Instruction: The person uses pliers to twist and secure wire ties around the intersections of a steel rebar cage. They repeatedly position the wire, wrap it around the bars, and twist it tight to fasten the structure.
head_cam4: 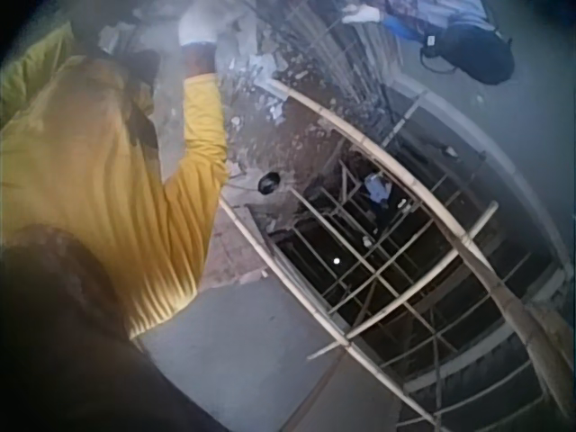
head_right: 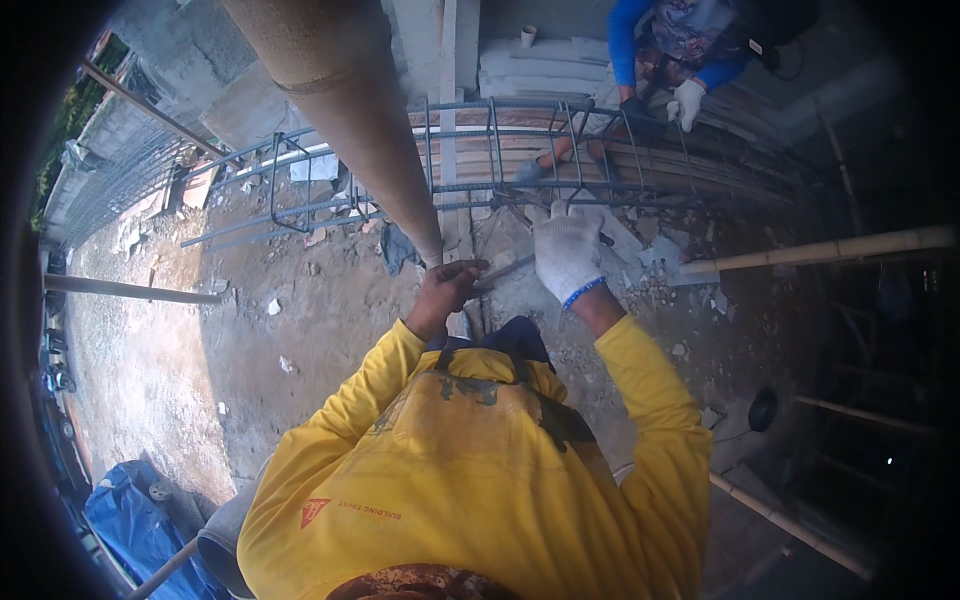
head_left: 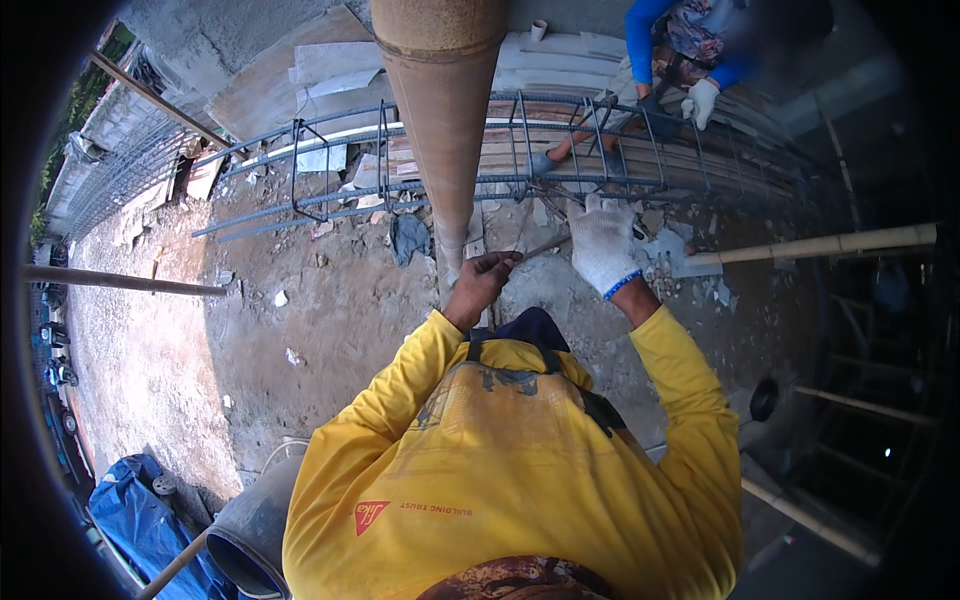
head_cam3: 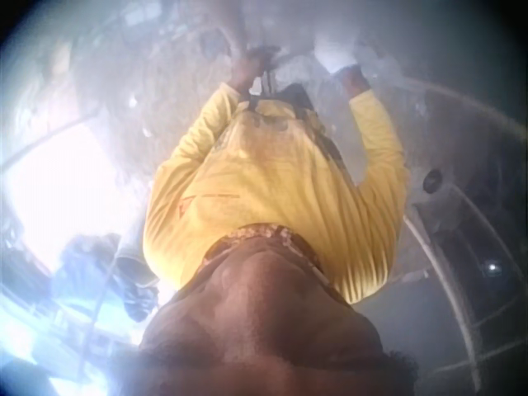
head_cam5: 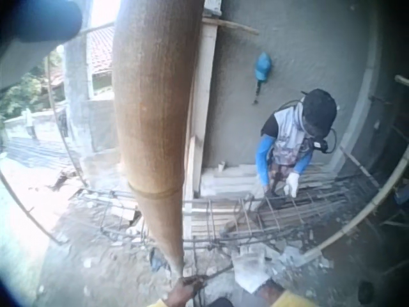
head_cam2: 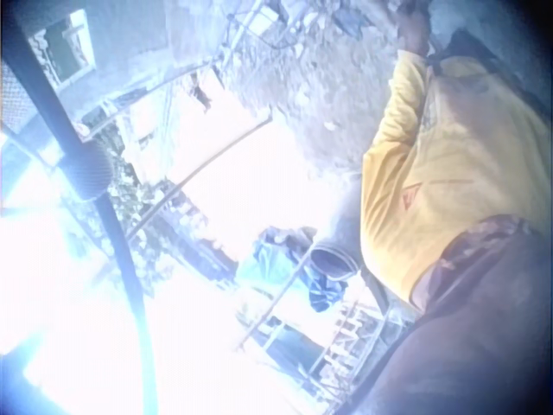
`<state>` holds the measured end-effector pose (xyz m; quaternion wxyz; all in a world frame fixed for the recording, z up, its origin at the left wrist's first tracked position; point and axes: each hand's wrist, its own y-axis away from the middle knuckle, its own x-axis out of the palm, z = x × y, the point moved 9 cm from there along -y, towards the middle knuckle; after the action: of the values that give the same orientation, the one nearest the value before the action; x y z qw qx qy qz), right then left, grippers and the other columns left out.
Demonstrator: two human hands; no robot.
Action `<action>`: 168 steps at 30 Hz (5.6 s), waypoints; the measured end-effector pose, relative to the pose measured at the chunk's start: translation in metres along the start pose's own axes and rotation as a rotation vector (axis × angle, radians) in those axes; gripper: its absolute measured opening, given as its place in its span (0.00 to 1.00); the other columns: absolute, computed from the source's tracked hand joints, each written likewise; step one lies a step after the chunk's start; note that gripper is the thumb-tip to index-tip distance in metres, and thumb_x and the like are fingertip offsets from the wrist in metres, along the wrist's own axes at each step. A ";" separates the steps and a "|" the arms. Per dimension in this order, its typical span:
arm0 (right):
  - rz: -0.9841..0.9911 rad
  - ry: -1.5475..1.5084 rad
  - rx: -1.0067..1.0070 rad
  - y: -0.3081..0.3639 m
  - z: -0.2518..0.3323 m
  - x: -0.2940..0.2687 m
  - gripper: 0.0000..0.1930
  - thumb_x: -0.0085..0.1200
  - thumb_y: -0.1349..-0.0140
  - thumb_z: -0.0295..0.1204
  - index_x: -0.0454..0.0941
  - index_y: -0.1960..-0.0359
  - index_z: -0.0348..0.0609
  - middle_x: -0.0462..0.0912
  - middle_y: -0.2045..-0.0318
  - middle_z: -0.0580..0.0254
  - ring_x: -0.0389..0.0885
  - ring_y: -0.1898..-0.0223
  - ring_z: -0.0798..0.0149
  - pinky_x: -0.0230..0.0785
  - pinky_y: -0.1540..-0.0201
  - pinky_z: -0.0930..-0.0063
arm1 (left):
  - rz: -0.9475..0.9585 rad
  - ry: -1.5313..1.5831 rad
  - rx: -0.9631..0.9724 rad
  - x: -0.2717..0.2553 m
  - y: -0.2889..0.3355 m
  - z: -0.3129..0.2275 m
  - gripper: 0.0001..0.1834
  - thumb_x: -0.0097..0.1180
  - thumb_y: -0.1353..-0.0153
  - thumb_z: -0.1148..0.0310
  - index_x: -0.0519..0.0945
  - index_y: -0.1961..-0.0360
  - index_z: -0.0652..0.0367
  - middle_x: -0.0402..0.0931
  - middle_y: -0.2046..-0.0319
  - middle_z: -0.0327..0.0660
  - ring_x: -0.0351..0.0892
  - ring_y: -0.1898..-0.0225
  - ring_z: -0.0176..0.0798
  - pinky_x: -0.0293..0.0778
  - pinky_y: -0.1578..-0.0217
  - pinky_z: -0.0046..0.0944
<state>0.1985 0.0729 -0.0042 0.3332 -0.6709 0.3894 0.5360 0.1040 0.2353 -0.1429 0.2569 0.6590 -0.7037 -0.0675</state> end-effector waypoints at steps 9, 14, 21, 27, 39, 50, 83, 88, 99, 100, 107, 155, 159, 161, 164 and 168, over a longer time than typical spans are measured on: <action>0.253 0.036 0.088 -0.011 0.010 0.008 0.18 0.58 0.36 0.33 0.87 0.46 0.47 0.83 0.47 0.50 0.84 0.45 0.45 0.69 0.48 0.26 | -0.040 0.093 -0.020 -0.010 -0.003 0.006 0.16 0.59 0.22 0.65 0.88 0.42 0.62 0.69 0.76 0.22 0.58 0.77 0.20 0.53 0.77 0.28; 0.268 0.030 0.092 -0.021 0.011 0.008 0.19 0.56 0.35 0.33 0.87 0.45 0.45 0.83 0.45 0.45 0.84 0.44 0.42 0.70 0.48 0.27 | 0.046 0.004 -0.043 -0.011 -0.005 0.013 0.19 0.58 0.22 0.60 0.87 0.39 0.57 0.83 0.66 0.31 0.77 0.71 0.22 0.60 0.75 0.26; 0.344 0.032 0.068 -0.038 0.014 0.018 0.19 0.53 0.29 0.39 0.88 0.47 0.41 0.85 0.46 0.42 0.86 0.44 0.37 0.71 0.50 0.21 | -0.003 0.041 -0.013 -0.007 0.002 0.001 0.16 0.59 0.22 0.66 0.88 0.42 0.64 0.71 0.75 0.24 0.60 0.77 0.20 0.55 0.76 0.28; 0.363 -0.038 -0.028 -0.039 0.023 0.022 0.17 0.52 0.29 0.36 0.86 0.48 0.38 0.88 0.50 0.39 0.89 0.49 0.38 0.81 0.52 0.40 | 0.015 0.083 -0.031 -0.004 0.009 -0.013 0.18 0.57 0.22 0.61 0.88 0.40 0.56 0.73 0.76 0.24 0.61 0.78 0.20 0.57 0.76 0.26; 0.441 -0.556 -0.006 -0.046 0.002 0.049 0.30 0.55 0.31 0.35 0.66 0.37 0.19 0.88 0.65 0.35 0.91 0.63 0.43 0.81 0.60 0.55 | 0.371 0.395 -0.241 0.032 -0.008 -0.021 0.31 0.60 0.23 0.49 0.76 0.31 0.62 0.82 0.65 0.39 0.84 0.65 0.36 0.79 0.61 0.37; 0.503 -0.465 -0.052 -0.045 -0.002 0.018 0.41 0.66 0.42 0.40 0.66 0.31 0.27 0.89 0.63 0.44 0.90 0.67 0.52 0.81 0.68 0.59 | 0.447 1.222 -0.109 0.123 -0.150 -0.038 0.28 0.61 0.27 0.51 0.79 0.41 0.65 0.83 0.45 0.50 0.82 0.39 0.56 0.72 0.32 0.63; 1.086 -0.032 0.235 -0.114 -0.054 -0.003 0.32 0.56 0.23 0.50 0.74 0.28 0.38 0.82 0.35 0.44 0.84 0.41 0.51 0.78 0.41 0.59 | -0.070 1.363 -0.175 0.141 -0.207 -0.028 0.15 0.54 0.23 0.51 0.80 0.47 0.47 0.85 0.54 0.41 0.84 0.52 0.45 0.78 0.49 0.55; 1.141 -0.275 0.268 -0.095 -0.055 0.015 0.33 0.61 0.26 0.49 0.74 0.27 0.43 0.85 0.39 0.46 0.87 0.49 0.53 0.78 0.44 0.57 | 0.047 1.549 -0.105 0.139 -0.192 -0.035 0.12 0.58 0.24 0.56 0.80 0.47 0.49 0.86 0.50 0.40 0.85 0.54 0.44 0.79 0.53 0.55; 0.906 0.108 -0.219 -0.125 -0.025 -0.002 0.42 0.63 0.30 0.55 0.69 0.23 0.43 0.78 0.30 0.37 0.75 0.28 0.43 0.65 0.26 0.56 | 0.066 1.763 -0.094 0.128 -0.182 -0.042 0.12 0.59 0.23 0.61 0.82 0.46 0.54 0.87 0.54 0.40 0.85 0.57 0.42 0.81 0.53 0.44; 0.949 0.052 -0.160 -0.123 -0.025 -0.002 0.42 0.63 0.30 0.55 0.68 0.22 0.43 0.78 0.31 0.37 0.75 0.28 0.44 0.65 0.27 0.56 | 0.063 1.757 -0.078 0.125 -0.181 -0.043 0.11 0.59 0.23 0.61 0.82 0.47 0.54 0.86 0.55 0.40 0.84 0.58 0.42 0.80 0.55 0.44; 0.905 -0.043 -0.176 -0.121 0.001 -0.018 0.42 0.63 0.29 0.50 0.66 0.21 0.39 0.81 0.34 0.37 0.79 0.34 0.48 0.69 0.31 0.59 | -0.066 1.822 -0.159 0.118 -0.176 -0.041 0.05 0.61 0.25 0.63 0.82 0.54 0.50 0.82 0.62 0.38 0.74 0.67 0.39 0.75 0.61 0.42; 0.071 -1.942 0.654 -0.096 -0.045 -0.005 0.21 0.35 0.14 0.39 0.59 0.24 0.60 0.56 0.17 0.65 0.44 0.15 0.68 0.31 0.12 0.51 | 0.147 1.702 -0.201 0.069 -0.145 -0.004 0.30 0.48 0.30 0.70 0.69 0.27 0.64 0.76 0.34 0.53 0.77 0.32 0.54 0.72 0.31 0.51; 0.251 -2.012 0.557 -0.094 -0.025 -0.002 0.26 0.28 0.14 0.43 0.53 0.18 0.60 0.50 0.15 0.67 0.43 0.15 0.72 0.30 0.12 0.51 | 0.346 1.922 -0.178 0.066 -0.141 -0.029 0.22 0.49 0.22 0.65 0.74 0.31 0.60 0.76 0.33 0.50 0.75 0.29 0.51 0.68 0.26 0.52; 0.302 -2.290 0.520 -0.094 -0.013 -0.002 0.27 0.24 0.13 0.44 0.51 0.17 0.59 0.49 0.14 0.69 0.42 0.14 0.71 0.28 0.12 0.52 | 0.285 1.925 -0.243 0.067 -0.140 -0.025 0.22 0.54 0.24 0.62 0.76 0.34 0.60 0.79 0.37 0.51 0.77 0.32 0.53 0.71 0.30 0.54; 0.257 -2.169 0.490 -0.088 -0.017 0.002 0.27 0.23 0.13 0.44 0.51 0.16 0.60 0.49 0.14 0.70 0.41 0.14 0.71 0.27 0.12 0.53 | 0.298 1.658 -0.200 0.072 -0.142 -0.026 0.25 0.57 0.21 0.54 0.75 0.34 0.60 0.79 0.38 0.51 0.77 0.32 0.51 0.73 0.31 0.55; 0.119 -2.058 0.602 -0.073 -0.030 0.008 0.27 0.25 0.14 0.43 0.53 0.17 0.60 0.51 0.15 0.68 0.42 0.14 0.66 0.29 0.12 0.53 | 0.313 1.654 -0.240 0.083 -0.149 -0.024 0.26 0.61 0.24 0.52 0.76 0.36 0.60 0.82 0.41 0.50 0.83 0.36 0.51 0.82 0.35 0.51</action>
<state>0.2775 0.0807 -0.0043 0.6262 0.2328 0.0697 0.7408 0.2480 0.1432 -0.1641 0.7632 0.3596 -0.3604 0.3980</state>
